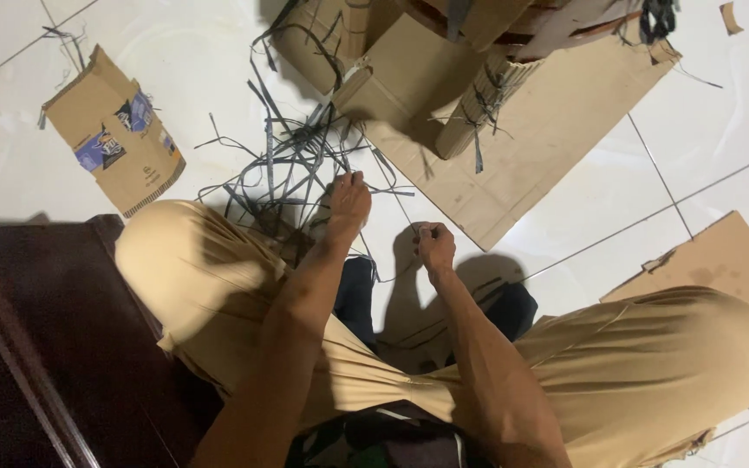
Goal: Wrap a wooden chair with cardboard and secure it with plastic ties
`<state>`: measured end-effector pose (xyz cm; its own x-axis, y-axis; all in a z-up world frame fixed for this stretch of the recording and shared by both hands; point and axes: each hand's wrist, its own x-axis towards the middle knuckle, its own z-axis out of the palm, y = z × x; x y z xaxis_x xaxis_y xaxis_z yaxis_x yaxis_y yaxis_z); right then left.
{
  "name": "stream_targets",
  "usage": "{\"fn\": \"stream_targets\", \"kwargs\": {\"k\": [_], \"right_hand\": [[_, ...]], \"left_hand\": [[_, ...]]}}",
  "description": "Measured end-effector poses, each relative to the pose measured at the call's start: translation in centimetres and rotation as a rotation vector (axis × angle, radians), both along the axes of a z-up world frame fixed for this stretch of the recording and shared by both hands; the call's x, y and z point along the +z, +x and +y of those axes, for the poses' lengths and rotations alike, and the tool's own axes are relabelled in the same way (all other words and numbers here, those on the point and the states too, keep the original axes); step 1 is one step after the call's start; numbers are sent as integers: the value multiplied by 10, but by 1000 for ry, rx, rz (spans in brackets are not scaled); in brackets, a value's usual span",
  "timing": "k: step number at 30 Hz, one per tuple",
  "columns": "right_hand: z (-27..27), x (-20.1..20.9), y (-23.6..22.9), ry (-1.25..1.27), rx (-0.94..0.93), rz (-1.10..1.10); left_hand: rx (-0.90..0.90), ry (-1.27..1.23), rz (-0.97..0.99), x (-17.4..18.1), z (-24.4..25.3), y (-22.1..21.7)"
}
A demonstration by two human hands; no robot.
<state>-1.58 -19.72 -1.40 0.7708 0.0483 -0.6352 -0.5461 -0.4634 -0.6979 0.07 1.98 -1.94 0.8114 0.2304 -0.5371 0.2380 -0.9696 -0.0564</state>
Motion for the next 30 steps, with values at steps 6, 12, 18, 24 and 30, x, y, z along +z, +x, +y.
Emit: {"fn": "stream_targets", "kwargs": {"k": [6,12,18,24,30], "right_hand": [[6,29,-1,-27,-5,-17],[5,41,3,15,-26,-48],[3,20,5,296,-228,25],[6,29,5,250,-172,29],[11,25,6,277,-190,-18]], "left_hand": [[214,-169,-76,-7,2,-1],[907,-898,-461,232,-5,38],[1153,-963,-1349,244,120,36],[902,-878,-1686,296,95,3],[996,-1149,-1493,321,74,-1]]}}
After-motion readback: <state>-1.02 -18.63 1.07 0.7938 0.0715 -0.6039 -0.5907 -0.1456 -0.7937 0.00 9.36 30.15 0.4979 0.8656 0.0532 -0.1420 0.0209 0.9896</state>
